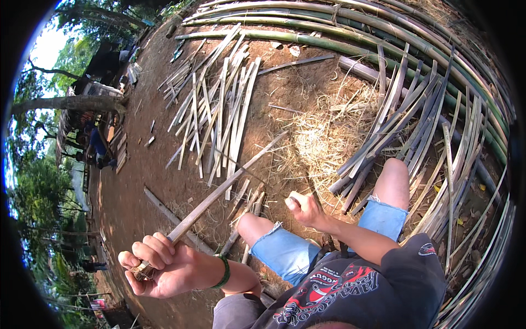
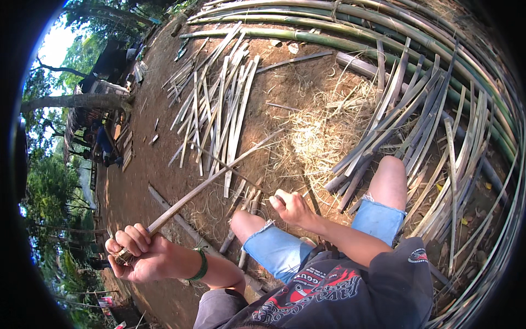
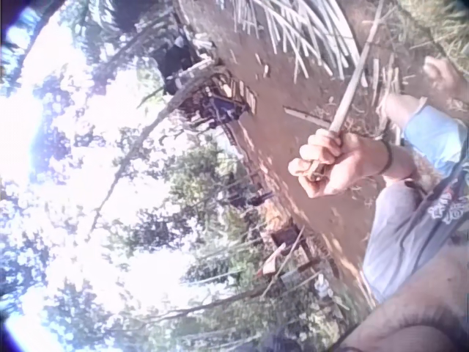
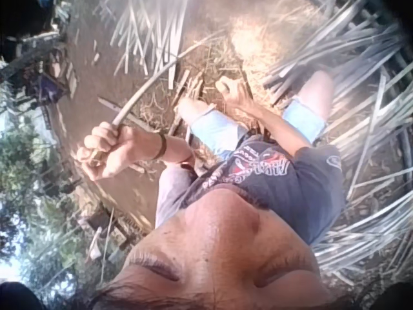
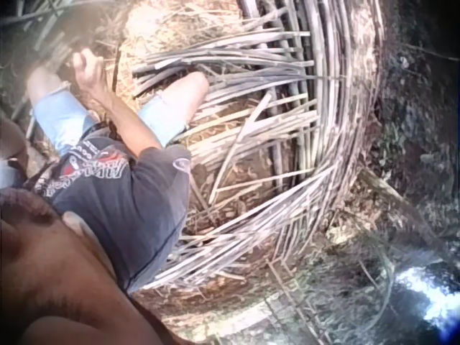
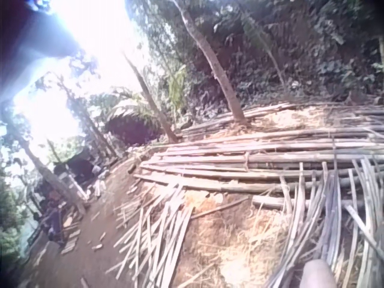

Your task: The person sits on the ground outdoors and uses a machete to split long bamboo poles into thin strips. They hold the bamboo with one hand and strike it with the machete to separate the sections, occasionally inspecting the split pieces.

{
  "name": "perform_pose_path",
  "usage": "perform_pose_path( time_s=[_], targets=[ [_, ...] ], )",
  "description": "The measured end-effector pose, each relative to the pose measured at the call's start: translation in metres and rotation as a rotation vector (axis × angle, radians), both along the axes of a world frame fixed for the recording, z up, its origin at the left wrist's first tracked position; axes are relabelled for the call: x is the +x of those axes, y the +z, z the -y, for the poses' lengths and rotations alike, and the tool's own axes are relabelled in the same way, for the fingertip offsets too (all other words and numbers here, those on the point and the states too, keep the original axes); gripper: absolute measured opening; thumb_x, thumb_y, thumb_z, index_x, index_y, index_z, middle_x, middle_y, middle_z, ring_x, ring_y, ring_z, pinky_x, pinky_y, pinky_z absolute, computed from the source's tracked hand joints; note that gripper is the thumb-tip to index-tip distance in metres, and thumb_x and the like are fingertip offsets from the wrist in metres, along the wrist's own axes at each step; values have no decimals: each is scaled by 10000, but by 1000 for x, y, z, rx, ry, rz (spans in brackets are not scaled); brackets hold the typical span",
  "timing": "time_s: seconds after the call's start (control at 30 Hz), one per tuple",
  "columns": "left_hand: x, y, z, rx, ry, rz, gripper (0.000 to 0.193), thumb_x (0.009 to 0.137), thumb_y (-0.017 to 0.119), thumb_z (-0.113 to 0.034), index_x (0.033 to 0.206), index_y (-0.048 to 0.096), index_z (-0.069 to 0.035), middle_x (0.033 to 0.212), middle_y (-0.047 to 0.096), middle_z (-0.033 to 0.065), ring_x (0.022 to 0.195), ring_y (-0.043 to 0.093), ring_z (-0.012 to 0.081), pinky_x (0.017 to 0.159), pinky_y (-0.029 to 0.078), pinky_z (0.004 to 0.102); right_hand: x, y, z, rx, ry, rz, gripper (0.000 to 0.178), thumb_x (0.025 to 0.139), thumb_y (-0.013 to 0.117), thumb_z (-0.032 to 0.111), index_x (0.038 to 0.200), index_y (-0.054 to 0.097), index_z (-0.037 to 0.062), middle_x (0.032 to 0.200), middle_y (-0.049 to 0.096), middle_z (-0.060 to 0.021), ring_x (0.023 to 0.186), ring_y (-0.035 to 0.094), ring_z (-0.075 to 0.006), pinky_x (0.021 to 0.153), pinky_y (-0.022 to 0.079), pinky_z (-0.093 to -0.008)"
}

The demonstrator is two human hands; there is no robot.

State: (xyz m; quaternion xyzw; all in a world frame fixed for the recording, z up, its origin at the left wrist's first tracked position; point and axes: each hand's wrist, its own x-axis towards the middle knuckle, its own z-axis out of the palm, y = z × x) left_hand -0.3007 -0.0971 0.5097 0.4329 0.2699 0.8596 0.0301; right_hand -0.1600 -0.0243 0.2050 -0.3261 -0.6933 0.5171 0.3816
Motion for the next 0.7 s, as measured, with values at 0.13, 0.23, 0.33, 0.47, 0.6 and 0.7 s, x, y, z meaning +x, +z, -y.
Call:
perform_pose_path(
  time_s=[0.13, 0.23, 0.33, 0.47, 0.6, 0.7],
  targets=[
    [-10, 1, 1, -3, -13, -22, 263, 930, 433, -321, 822, 410, -81, 512, 335, 13, 407, 236, 99, 407, 221, 251, -6, -81, -67, -402, -134, 339, 446, 973, 484, 409, 878, 610, -8, 764, 606, -252, 731, 599, -406, 697, 464, -454],
    [-10, 0, 9, -33, -5, -20, 264, 904, 469, -313, 782, 429, -82, 531, 314, 4, 431, 232, 99, 423, 211, 250, -22, -46, -61, -298, -70, 293, 420, 970, 497, 389, 875, 601, -7, 745, 603, -230, 669, 590, -397, 614, 457, -444],
    [-10, -2, 5, 4, 1, 3, 259, 899, 481, -297, 798, 447, -61, 544, 319, 0, 432, 238, 96, 425, 212, 253, -28, -8, -28, 41, 70, -3, 342, 971, 498, 326, 862, 560, 8, 568, 513, -209, 524, 539, -425, 470, 407, -444],
    [-23, -1, 6, -1, 131, 21, 259, 915, 491, -306, 818, 407, -80, 522, 310, -2, 419, 239, 93, 404, 215, 241, -45, -57, -33, -2, 8, -92, 364, 978, 496, 329, 815, 554, 9, 534, 485, -199, 504, 526, -416, 477, 405, -426],
    [-39, -1, 9, -15, 61, -5, 253, 919, 479, -294, 814, 439, -67, 526, 307, -6, 424, 232, 93, 409, 193, 252, -33, -167, -82, -316, -240, 382, 452, 979, 488, 399, 775, 593, 10, 675, 600, -222, 636, 599, -388, 602, 455, -446],
    [-40, -5, 12, -8, 111, 40, 254, 907, 492, -298, 818, 431, -68, 528, 314, -4, 429, 245, 99, 419, 207, 250, -37, -142, -76, -374, -218, 386, 485, 979, 476, 430, 781, 597, 5, 697, 599, -239, 654, 591, -391, 630, 458, -448]
  ],
)
